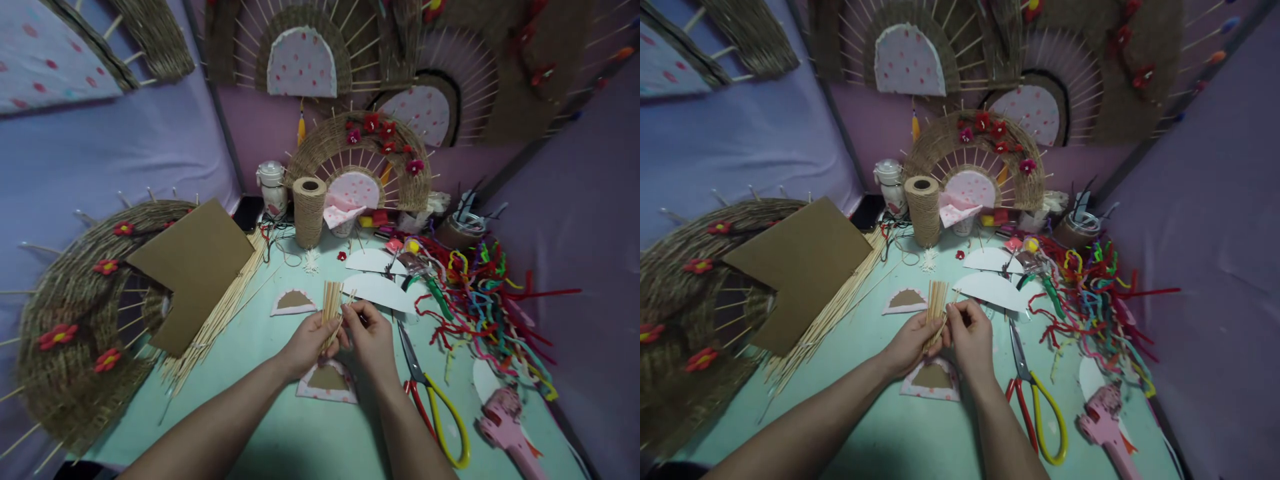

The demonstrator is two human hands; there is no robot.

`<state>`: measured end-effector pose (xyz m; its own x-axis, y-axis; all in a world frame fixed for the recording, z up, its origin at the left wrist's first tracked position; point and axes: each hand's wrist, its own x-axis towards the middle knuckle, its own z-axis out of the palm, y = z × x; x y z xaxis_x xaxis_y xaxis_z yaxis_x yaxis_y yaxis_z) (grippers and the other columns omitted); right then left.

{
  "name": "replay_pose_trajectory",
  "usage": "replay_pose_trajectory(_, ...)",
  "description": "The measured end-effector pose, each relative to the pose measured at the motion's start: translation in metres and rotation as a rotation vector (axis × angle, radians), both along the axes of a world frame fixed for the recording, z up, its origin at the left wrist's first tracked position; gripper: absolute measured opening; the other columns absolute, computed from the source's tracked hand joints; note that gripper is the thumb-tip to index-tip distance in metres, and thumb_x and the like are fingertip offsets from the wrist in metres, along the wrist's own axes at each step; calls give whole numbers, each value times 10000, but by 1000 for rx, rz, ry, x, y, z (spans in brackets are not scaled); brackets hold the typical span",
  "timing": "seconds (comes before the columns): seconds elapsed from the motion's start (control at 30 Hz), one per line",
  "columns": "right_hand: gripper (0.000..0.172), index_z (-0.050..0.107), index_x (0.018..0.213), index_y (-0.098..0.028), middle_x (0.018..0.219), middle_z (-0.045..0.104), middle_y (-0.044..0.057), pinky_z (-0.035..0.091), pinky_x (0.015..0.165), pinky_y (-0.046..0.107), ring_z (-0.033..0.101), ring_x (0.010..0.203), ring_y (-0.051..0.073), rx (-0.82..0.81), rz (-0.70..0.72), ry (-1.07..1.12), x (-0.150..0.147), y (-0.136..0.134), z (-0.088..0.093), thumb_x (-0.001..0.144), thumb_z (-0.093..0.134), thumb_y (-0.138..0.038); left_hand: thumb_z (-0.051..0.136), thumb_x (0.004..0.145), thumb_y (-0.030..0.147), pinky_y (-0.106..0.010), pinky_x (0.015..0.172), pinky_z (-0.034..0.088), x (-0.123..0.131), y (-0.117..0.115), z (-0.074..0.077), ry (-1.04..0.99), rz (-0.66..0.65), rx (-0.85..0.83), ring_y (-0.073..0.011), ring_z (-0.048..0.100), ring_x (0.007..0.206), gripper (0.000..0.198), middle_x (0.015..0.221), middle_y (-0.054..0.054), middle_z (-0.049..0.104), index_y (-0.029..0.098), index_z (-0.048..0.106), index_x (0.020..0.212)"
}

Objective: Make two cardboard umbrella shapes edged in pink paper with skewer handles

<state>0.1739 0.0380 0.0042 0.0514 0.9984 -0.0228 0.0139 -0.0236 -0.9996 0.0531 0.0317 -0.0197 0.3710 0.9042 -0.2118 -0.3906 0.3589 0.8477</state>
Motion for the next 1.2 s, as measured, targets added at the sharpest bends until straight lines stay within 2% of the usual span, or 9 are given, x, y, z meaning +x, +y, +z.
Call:
replay_pose_trajectory(0.17, 262, 504, 700, -210, 456, 445, -90, 366, 452, 221, 439, 391, 90, 9, 25, 31, -2, -1, 4, 848, 601, -403, 634, 802, 469, -170, 376, 196, 1, -1, 2, -55, 28, -16, -27, 365, 390, 352, 604, 8, 582, 130, 544, 769)
replay_pose_trajectory(0.33, 277, 477, 695, -221, 464, 445, -99, 372, 407, 225, 447, 339, 94, -57, 87, 91, -3, -1, 3, 830, 603, -427, 649, 786, 468, -171, 334, 152, 2, -3, 5, -122, -21, -93, -24, 266, 341, 348, 547, 41, 544, 148, 514, 812)
replay_pose_trajectory(0.5, 212, 556, 770, -207, 587, 544, -55, 392, 471, 229, 488, 461, 103, 8, 6, 38, -1, 2, 1, 784, 634, -404, 644, 789, 477, -165, 322, 138, 2, -4, 4, -118, -41, -62, -20, 231, 325, 360, 507, 57, 527, 153, 496, 840)
replay_pose_trajectory(0.6, 240, 611, 777, -195, 618, 577, -19, 406, 505, 248, 522, 546, 138, 39, -1, -1, -1, 2, 0, 773, 624, -434, 646, 792, 471, -168, 334, 135, 2, -4, 3, -119, -46, -50, -16, 231, 325, 358, 504, 50, 537, 150, 493, 827)
replay_pose_trajectory(0.73, 272, 574, 688, -198, 586, 518, -21, 385, 511, 246, 483, 577, 142, 70, -26, -65, -1, 0, -3, 798, 602, -444, 655, 782, 475, -176, 354, 131, 4, -4, 4, -123, -48, -66, -16, 253, 331, 373, 506, 33, 552, 134, 513, 826)
replay_pose_trajectory(0.93, 302, 506, 635, -194, 615, 463, -40, 366, 561, 237, 443, 594, 118, 92, -56, -139, -2, 0, -3, 851, 557, -399, 679, 756, 483, -182, 377, 137, 8, -5, 4, -132, 5, -116, -16, 298, 338, 391, 520, 15, 567, 133, 507, 788)
replay_pose_trajectory(1.03, 295, 512, 633, -191, 625, 477, -35, 369, 572, 240, 451, 608, 122, 110, -74, -169, -2, 0, -2, 851, 554, -385, 683, 755, 481, -180, 375, 138, 9, -6, 4, -122, 23, -124, -11, 297, 338, 392, 519, 43, 521, 139, 497, 792)
replay_pose_trajectory(1.13, 286, 523, 636, -193, 617, 488, -33, 371, 558, 240, 452, 595, 122, 117, -87, -183, -2, 0, -2, 842, 562, -388, 691, 753, 468, -174, 370, 143, 8, -5, 3, -112, 52, -127, -6, 305, 342, 384, 537, 64, 480, 142, 492, 791)
replay_pose_trajectory(1.2, 282, 526, 641, -199, 587, 484, -40, 364, 527, 237, 450, 563, 120, 105, -83, -161, -1, 1, -3, 833, 572, -401, 678, 765, 464, -173, 368, 149, 8, -4, 2, -105, 65, -118, -7, 322, 348, 373, 562, 48, 510, 134, 508, 804)
